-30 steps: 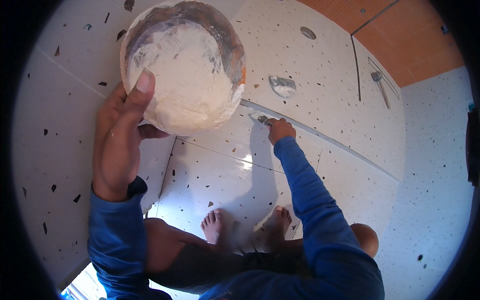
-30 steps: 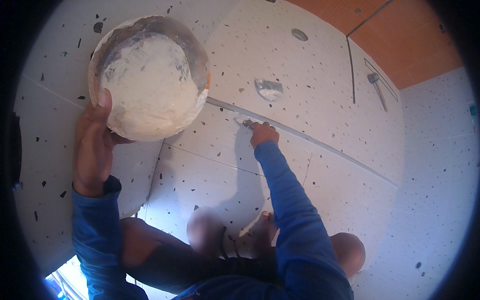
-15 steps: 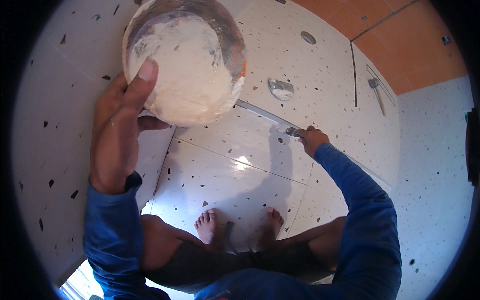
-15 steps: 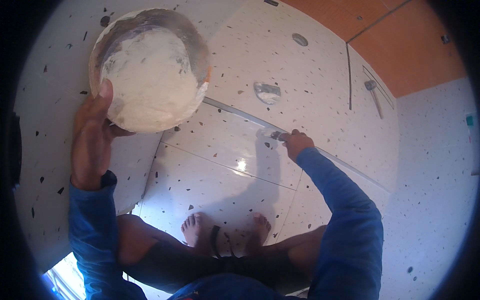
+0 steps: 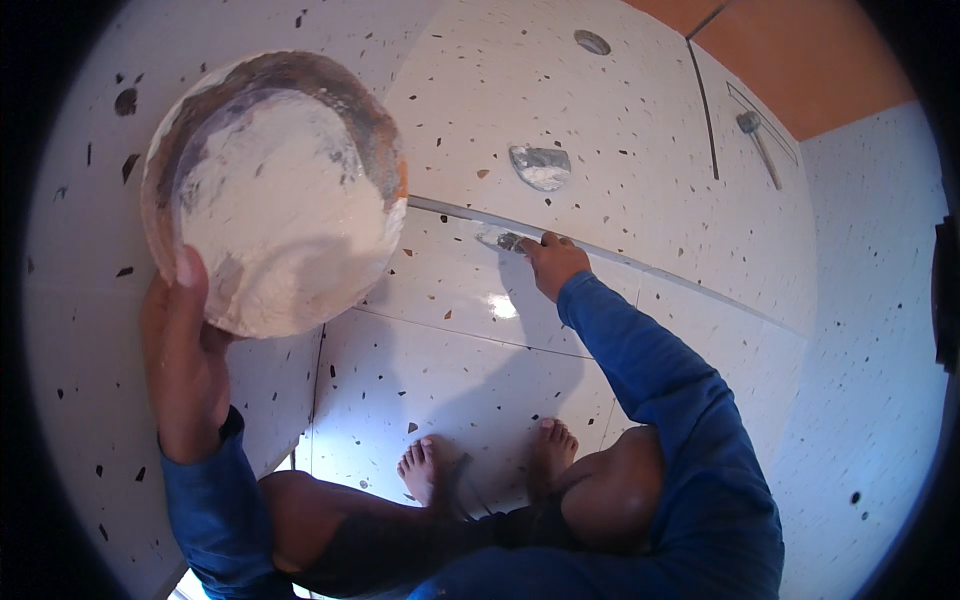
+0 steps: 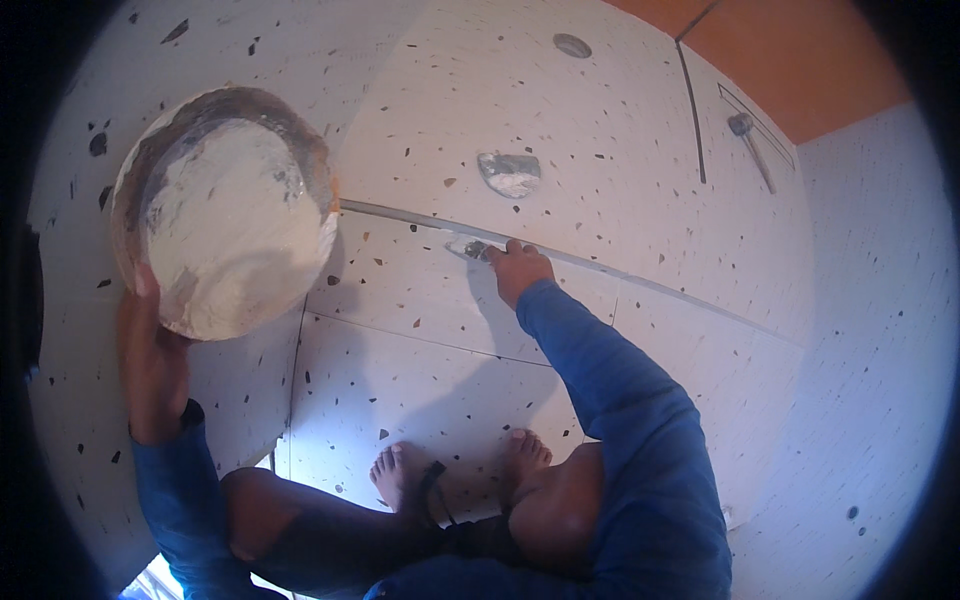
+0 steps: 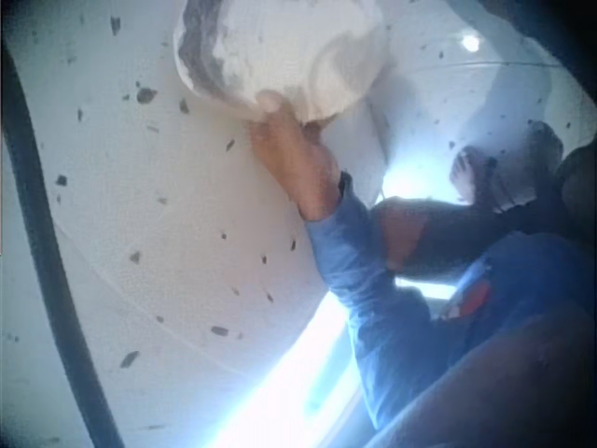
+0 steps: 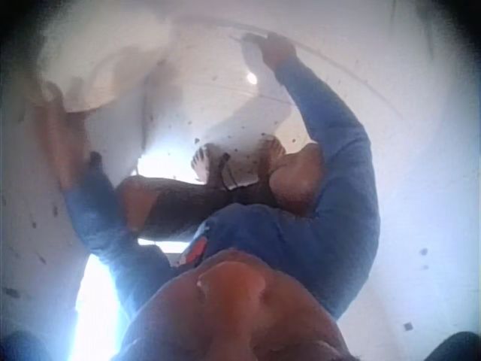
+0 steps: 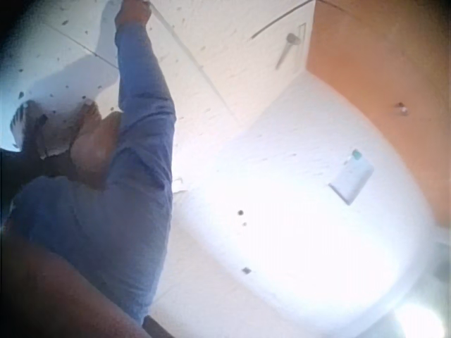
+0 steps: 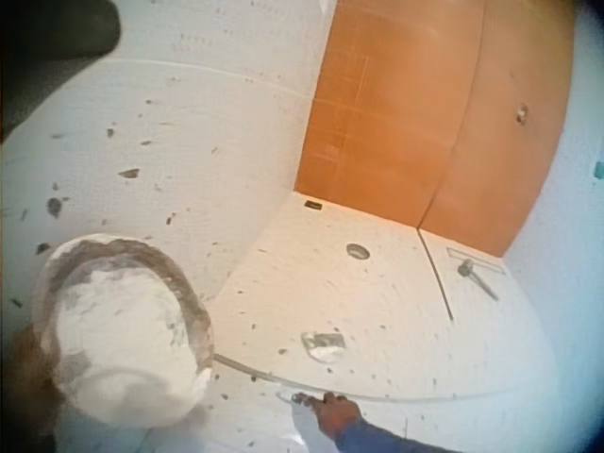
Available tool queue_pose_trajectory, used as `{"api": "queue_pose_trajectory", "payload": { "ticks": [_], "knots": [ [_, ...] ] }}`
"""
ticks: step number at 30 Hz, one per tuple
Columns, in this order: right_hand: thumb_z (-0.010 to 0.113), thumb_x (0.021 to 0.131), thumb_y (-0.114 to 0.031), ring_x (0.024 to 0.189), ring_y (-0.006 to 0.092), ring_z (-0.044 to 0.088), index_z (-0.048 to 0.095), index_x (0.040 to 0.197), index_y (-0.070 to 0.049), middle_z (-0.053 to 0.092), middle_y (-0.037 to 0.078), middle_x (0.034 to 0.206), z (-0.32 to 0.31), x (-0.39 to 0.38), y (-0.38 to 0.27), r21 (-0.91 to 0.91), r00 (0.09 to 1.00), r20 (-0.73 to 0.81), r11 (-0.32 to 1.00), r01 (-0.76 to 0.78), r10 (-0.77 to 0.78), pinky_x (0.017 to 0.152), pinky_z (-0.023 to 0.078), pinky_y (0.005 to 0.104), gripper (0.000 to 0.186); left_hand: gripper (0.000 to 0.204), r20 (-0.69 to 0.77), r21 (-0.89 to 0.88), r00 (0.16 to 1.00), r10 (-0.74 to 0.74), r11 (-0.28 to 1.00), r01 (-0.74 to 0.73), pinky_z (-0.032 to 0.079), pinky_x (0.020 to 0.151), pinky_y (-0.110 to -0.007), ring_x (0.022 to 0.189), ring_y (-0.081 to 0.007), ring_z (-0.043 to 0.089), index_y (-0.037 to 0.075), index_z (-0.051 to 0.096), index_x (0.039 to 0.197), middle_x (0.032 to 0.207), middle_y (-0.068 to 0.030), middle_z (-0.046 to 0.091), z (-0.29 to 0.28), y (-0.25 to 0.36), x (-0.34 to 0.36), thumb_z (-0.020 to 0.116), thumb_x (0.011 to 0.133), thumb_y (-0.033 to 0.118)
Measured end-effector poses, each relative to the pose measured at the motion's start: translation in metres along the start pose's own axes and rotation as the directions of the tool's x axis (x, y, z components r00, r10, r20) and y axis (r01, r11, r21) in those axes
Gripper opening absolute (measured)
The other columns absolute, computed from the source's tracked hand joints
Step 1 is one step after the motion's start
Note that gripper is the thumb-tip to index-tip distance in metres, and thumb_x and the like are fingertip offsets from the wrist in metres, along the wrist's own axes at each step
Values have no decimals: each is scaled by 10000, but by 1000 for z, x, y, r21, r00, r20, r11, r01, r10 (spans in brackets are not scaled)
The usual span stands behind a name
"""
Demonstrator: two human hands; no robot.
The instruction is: The person sits on the floor and uses a small trowel to apply grout from a bowl into the gaps between white terrazzo tiles. They repeatedly scoop grout and spread it along the seams, smoothing the surface. Another person is briefly visible working nearby.
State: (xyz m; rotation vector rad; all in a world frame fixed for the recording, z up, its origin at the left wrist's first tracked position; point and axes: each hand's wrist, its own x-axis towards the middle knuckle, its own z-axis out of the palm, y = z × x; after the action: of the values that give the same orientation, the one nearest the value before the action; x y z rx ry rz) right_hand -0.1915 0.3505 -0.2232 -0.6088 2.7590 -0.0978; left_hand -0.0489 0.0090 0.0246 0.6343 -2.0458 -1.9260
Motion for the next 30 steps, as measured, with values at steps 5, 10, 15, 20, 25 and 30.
{"api": "queue_pose_trajectory", "payload": {
  "ticks": [5, 10, 15, 20, 25, 30],
  "knots": [
    [546, 898, -149, 1048, 358, 613, 601, 1229, -191, 588, 168, 1133, -4, -6, 21, 14, 999, 36, 1000, -28, 28, 856, 508, 463, 338, 668, 13, -60, 1000, 23, 998, -22, 477, 986, -351, 1216, -255, 548, -90, 357, 1385, 1357, -220, 486, -3, -1, 0, 479, 993, 437],
    [549, 901, -166, 1049, 355, 616, 621, 1206, -199, 599, 165, 1113, -9, -17, 41, -3, 995, 83, 999, -55, 55, 862, 508, 448, 315, 661, 34, -44, 999, 26, 999, -25, 471, 995, -351, 1234, -247, 535, -76, 365, 1386, 1361, -212, 486, -5, -2, -2, 476, 994, 445],
    [547, 910, -177, 1049, 341, 618, 618, 1215, -205, 598, 155, 1124, -16, -31, 62, -20, 990, 104, 996, -91, 93, 867, 508, 442, 315, 664, 24, -17, 999, 38, 999, -38, 504, 948, -361, 1175, -236, 583, -63, 392, 1370, 1329, -199, 520, -5, -2, -1, 462, 991, 479],
    [542, 916, -174, 1061, 338, 612, 609, 1236, -209, 597, 147, 1131, -10, -56, 100, -65, 987, 88, 990, -127, 133, 874, 504, 441, 328, 651, 44, 3, 999, 22, 1000, -22, 555, 857, -343, 1094, -221, 635, -46, 409, 1358, 1289, -178, 557, -11, -4, 0, 458, 990, 489],
    [540, 908, -159, 1076, 334, 608, 602, 1250, -221, 595, 149, 1144, -11, -81, 134, -120, 983, 92, 981, -150, 162, 891, 494, 442, 352, 663, 47, -7, 998, 36, 999, -36, 601, 782, -344, 1045, -217, 663, -38, 395, 1370, 1278, -176, 567, -12, -5, 0, 473, 980, 492],
    [543, 908, -164, 1082, 330, 607, 605, 1241, -236, 594, 147, 1148, -13, -103, 168, -187, 971, 123, 966, -180, 205, 905, 488, 442, 346, 714, 68, 2, 997, 44, 999, -45, 603, 812, -379, 1095, -233, 642, -43, 361, 1395, 1302, -188, 550, -3, 0, -4, 487, 964, 512]
  ]
}}
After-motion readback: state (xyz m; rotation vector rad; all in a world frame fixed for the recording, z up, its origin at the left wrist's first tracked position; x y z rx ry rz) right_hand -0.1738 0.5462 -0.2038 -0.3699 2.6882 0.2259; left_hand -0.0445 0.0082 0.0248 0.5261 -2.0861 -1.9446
